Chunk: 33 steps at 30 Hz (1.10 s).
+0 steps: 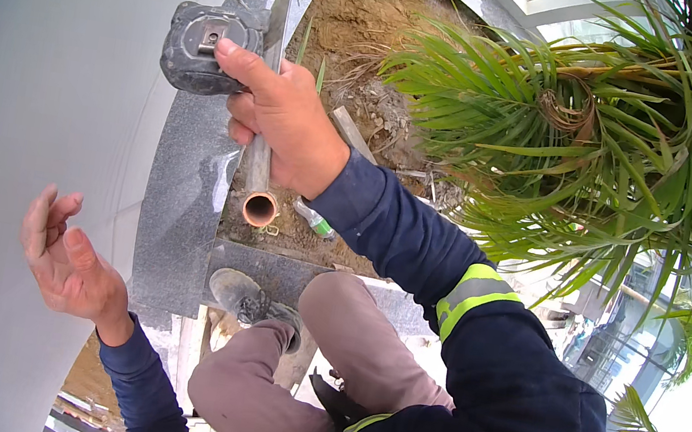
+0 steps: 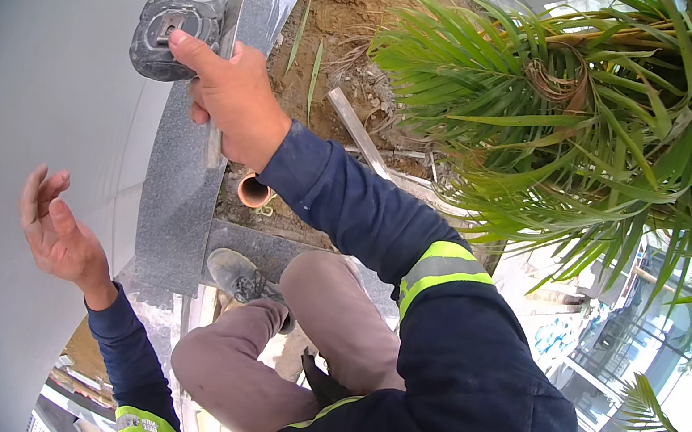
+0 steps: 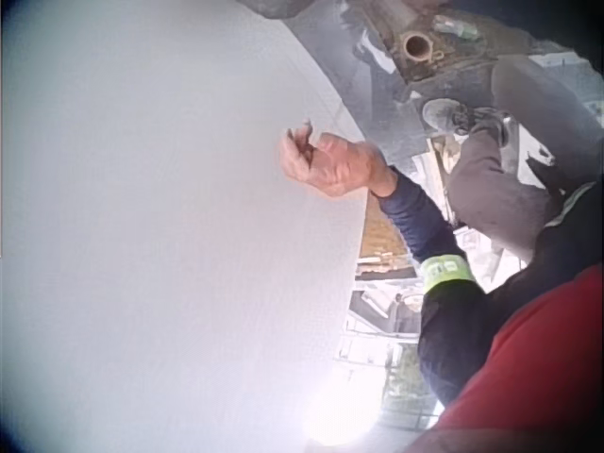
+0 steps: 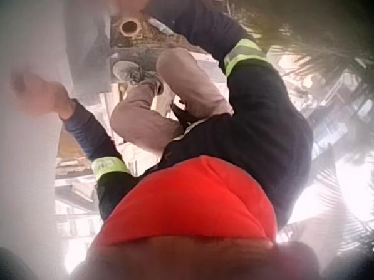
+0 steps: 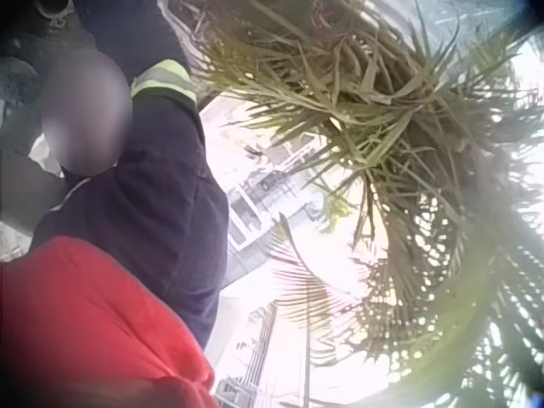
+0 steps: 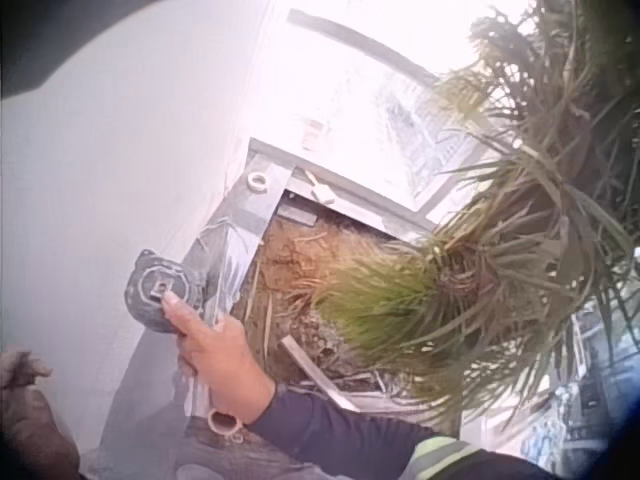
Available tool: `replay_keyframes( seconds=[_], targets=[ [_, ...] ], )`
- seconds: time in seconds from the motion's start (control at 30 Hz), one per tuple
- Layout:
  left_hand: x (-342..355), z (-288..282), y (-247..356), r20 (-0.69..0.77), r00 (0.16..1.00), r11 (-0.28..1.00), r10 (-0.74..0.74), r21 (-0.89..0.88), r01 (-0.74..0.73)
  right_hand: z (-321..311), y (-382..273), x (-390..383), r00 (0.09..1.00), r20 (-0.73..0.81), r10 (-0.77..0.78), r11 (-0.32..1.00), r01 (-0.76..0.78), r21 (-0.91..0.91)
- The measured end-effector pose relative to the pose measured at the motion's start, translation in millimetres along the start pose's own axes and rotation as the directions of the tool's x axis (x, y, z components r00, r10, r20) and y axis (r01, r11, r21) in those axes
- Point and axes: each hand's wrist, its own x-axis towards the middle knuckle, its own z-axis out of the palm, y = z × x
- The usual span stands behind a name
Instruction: The person measures and marks a curved granite step using a tape measure, utility knife, and straightedge. They repeatedly align the straightedge, scribe lines, and adjust the tape measure to prepare the stone for cutting.
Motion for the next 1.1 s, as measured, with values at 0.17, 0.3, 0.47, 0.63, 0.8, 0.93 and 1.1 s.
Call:
replay_keyframes(
  seconds=[0.17,0.3,0.47,0.63,0.8,0.93,1.1],
  targets=[
    [89,27,103,-0.020,0.998,0.976,-0.056,-0.210,0.051,-4,-53,-76,0.944,-0.247,0.219,0.975,-0.199,0.102],
    [128,34,144,0.189,0.980,0.995,-0.054,-0.073,0.068,-9,-103,-168,0.830,-0.426,0.361,0.926,-0.374,0.056],
    [244,72,147,0.271,0.926,0.962,0.261,0.001,-0.272,-34,-144,-208,0.824,-0.490,0.285,0.877,-0.430,-0.214],
    [392,85,151,0.359,0.769,0.737,0.529,0.255,-0.626,-73,-142,-143,0.926,-0.341,0.161,0.855,-0.303,-0.421],
    [438,125,141,0.362,0.619,0.464,0.697,0.431,-0.774,-87,-184,-57,0.964,-0.264,0.033,0.896,-0.146,-0.419],
    [427,135,142,0.476,0.632,0.338,0.612,0.565,-0.753,-110,-263,-4,0.958,-0.273,-0.089,0.780,-0.104,-0.618],
    [423,124,138,0.563,0.628,0.296,0.538,0.571,-0.766,-159,-343,43,0.870,-0.424,-0.253,0.651,-0.171,-0.739]
  ],
)
